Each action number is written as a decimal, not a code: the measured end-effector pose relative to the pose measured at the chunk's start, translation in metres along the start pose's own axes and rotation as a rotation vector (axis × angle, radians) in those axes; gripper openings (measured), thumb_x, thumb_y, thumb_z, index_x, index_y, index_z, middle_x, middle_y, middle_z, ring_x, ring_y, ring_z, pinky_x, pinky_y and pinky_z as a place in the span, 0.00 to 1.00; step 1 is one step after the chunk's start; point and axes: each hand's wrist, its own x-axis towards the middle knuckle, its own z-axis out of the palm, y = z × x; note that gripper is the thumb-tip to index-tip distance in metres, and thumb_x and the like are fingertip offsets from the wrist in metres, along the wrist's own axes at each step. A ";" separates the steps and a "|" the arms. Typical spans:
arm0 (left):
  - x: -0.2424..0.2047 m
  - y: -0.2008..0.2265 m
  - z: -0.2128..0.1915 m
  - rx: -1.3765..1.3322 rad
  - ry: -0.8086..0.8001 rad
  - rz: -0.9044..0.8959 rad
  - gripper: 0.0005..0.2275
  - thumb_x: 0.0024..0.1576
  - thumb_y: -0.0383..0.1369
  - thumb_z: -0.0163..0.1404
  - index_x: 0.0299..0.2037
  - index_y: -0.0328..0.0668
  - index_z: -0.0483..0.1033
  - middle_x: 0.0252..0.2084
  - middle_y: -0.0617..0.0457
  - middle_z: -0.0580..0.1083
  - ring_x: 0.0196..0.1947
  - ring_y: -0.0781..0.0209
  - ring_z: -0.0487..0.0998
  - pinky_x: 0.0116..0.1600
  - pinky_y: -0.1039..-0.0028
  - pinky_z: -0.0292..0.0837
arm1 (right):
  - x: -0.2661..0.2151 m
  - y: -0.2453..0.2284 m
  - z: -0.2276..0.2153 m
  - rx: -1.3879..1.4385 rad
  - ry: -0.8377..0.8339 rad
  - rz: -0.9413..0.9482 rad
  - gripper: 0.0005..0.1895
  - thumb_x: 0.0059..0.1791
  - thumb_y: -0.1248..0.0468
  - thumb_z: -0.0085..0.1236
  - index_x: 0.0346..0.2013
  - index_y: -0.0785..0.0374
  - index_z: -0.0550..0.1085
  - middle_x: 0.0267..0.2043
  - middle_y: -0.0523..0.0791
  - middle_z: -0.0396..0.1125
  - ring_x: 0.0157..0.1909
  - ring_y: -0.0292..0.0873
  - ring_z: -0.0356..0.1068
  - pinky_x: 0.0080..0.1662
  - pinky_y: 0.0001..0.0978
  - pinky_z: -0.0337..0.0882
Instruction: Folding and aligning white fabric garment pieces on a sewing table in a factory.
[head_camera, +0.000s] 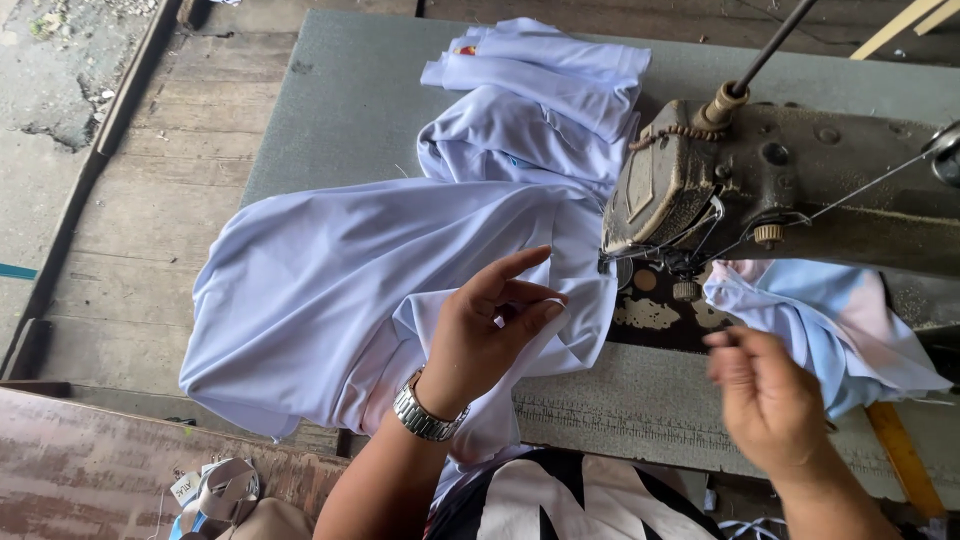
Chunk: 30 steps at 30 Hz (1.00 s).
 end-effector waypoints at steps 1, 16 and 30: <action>-0.001 -0.001 0.001 0.034 -0.018 0.024 0.20 0.53 0.30 0.56 0.56 0.51 0.67 0.37 0.60 0.80 0.34 0.76 0.78 0.38 0.83 0.69 | 0.001 -0.014 0.003 0.223 -0.133 0.125 0.10 0.52 0.64 0.41 0.44 0.62 0.69 0.26 0.42 0.67 0.27 0.36 0.69 0.27 0.22 0.75; -0.017 0.015 0.004 0.135 -0.219 0.127 0.26 0.55 0.25 0.52 0.63 0.48 0.58 0.37 0.54 0.79 0.41 0.64 0.81 0.45 0.77 0.76 | 0.047 -0.084 0.029 1.015 -0.525 0.498 0.09 0.50 0.63 0.47 0.37 0.66 0.71 0.15 0.42 0.58 0.14 0.34 0.56 0.17 0.22 0.56; -0.021 0.001 0.024 0.490 -0.130 0.373 0.09 0.54 0.31 0.54 0.45 0.52 0.75 0.29 0.62 0.77 0.34 0.58 0.74 0.42 0.68 0.61 | 0.014 0.006 0.021 -0.072 -0.133 0.141 0.10 0.51 0.62 0.49 0.42 0.65 0.74 0.28 0.50 0.67 0.30 0.44 0.64 0.31 0.31 0.67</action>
